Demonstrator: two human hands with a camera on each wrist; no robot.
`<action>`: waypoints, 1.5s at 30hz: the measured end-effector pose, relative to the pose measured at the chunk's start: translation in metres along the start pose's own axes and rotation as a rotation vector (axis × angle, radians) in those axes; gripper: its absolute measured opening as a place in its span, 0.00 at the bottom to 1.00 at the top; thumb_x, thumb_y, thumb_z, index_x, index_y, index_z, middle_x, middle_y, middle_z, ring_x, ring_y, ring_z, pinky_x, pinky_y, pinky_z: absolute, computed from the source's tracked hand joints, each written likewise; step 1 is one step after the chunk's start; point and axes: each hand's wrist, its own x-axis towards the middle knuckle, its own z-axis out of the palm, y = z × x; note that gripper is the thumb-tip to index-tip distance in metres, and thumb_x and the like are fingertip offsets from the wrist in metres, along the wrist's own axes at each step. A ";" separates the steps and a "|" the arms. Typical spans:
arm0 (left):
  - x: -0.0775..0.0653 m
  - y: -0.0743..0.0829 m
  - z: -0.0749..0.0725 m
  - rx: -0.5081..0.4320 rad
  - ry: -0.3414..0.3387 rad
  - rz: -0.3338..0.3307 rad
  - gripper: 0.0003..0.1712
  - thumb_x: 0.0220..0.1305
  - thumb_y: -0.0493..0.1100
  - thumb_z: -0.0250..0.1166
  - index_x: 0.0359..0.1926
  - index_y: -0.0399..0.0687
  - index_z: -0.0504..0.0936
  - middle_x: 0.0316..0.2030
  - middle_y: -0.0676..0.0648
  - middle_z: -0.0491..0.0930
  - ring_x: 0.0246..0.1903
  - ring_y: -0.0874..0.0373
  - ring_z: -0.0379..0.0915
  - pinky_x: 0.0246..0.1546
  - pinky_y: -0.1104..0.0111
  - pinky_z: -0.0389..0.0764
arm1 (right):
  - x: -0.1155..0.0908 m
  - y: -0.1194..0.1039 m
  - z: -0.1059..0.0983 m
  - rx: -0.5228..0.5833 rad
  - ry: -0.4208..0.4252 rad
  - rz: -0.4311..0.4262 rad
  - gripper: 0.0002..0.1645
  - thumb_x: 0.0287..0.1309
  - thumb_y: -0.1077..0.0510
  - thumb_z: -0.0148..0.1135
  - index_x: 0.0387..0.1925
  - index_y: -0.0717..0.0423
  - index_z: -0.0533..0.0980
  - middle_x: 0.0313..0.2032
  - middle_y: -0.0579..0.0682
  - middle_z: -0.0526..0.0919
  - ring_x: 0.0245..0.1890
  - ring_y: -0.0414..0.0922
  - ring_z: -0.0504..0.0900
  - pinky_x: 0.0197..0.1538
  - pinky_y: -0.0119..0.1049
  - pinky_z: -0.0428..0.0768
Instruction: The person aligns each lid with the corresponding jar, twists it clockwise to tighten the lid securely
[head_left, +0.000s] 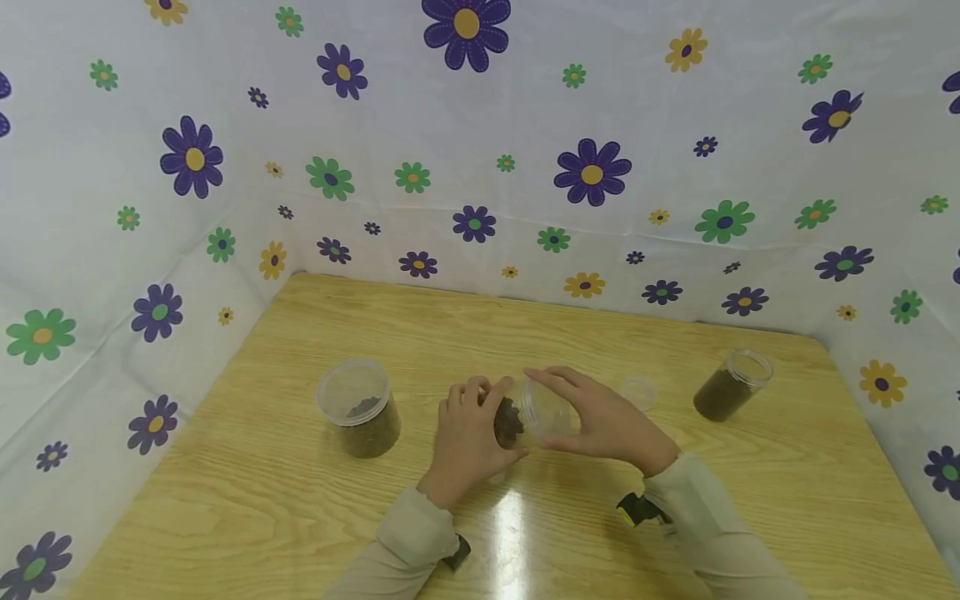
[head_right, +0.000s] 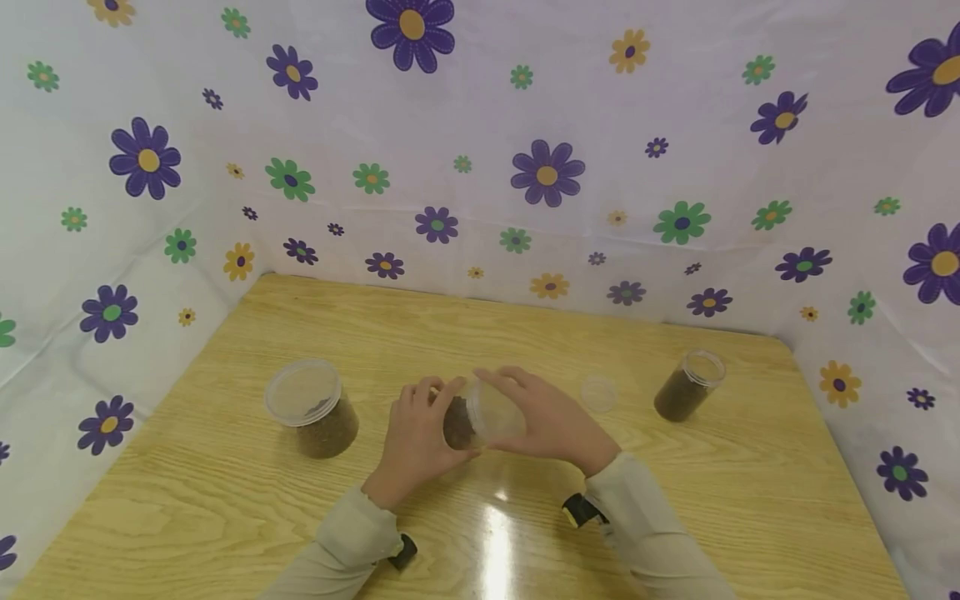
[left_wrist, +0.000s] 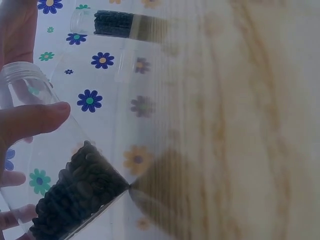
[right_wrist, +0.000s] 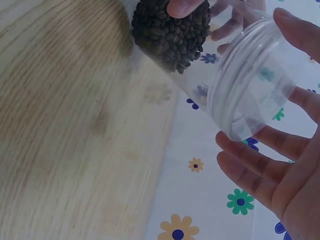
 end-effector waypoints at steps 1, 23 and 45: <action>0.000 0.000 0.000 -0.004 0.001 -0.001 0.56 0.26 0.67 0.78 0.60 0.57 0.68 0.47 0.47 0.69 0.43 0.49 0.68 0.35 0.60 0.72 | 0.000 0.000 0.001 -0.002 0.005 0.007 0.51 0.48 0.43 0.70 0.71 0.41 0.56 0.63 0.52 0.69 0.61 0.52 0.71 0.55 0.49 0.76; 0.001 0.001 0.001 -0.020 0.033 -0.009 0.57 0.22 0.66 0.79 0.59 0.55 0.70 0.46 0.46 0.69 0.42 0.48 0.68 0.35 0.57 0.75 | 0.002 -0.010 0.000 0.043 0.033 0.100 0.49 0.48 0.41 0.68 0.70 0.39 0.57 0.56 0.53 0.76 0.37 0.42 0.79 0.40 0.41 0.79; 0.000 -0.022 0.008 -0.540 -0.103 -0.217 0.59 0.31 0.57 0.80 0.67 0.55 0.61 0.54 0.48 0.71 0.53 0.49 0.70 0.53 0.53 0.75 | 0.014 0.011 0.029 0.457 0.050 0.140 0.59 0.47 0.54 0.72 0.73 0.50 0.45 0.64 0.63 0.65 0.55 0.59 0.76 0.56 0.51 0.76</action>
